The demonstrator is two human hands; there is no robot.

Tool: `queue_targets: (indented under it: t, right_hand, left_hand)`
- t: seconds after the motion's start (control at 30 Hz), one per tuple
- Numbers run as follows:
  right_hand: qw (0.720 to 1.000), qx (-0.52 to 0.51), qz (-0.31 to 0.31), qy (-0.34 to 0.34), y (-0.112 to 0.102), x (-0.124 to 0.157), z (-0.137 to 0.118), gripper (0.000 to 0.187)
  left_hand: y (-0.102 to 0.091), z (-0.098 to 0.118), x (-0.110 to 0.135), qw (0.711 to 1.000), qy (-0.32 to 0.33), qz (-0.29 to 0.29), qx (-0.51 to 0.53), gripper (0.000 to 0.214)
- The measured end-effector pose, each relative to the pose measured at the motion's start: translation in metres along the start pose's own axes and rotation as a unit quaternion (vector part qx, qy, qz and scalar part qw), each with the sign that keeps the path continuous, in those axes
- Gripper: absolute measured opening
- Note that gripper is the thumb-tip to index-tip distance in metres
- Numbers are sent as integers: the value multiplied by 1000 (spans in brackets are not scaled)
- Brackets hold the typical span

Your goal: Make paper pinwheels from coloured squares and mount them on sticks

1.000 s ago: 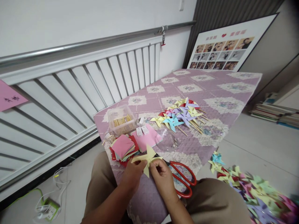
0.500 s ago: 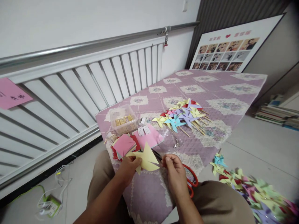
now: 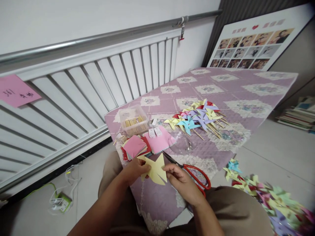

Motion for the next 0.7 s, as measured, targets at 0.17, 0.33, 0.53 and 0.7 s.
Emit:
queue_targets:
  t: [0.17, 0.33, 0.53, 0.7]
  right_hand:
    - [999, -15, -42, 14, 8, 2, 4, 17]
    - [998, -19, -64, 8, 7, 1, -2, 12]
    - [995, -10, -99, 17, 7, 4, 2, 18]
    - [993, 51, -103, 3, 6, 2, 2, 22]
  left_hand:
    - [2, 3, 3, 997, 4, -23, -69, 13]
    - [5, 1, 3, 990, -9, -20, -136, 13]
    - [6, -1, 0, 989, -4, -17, -144, 10]
    - [5, -1, -3, 993, 1, -42, -113, 11]
Point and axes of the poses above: each hand's wrist, its own x-axis away from the middle knuckle, its own y-axis out of the palm, z = x × y, the point moved 5 cm from there along -x, towards the middle knuckle, and after that the axes turned 2 degrees about y, right-handed, at the moved point
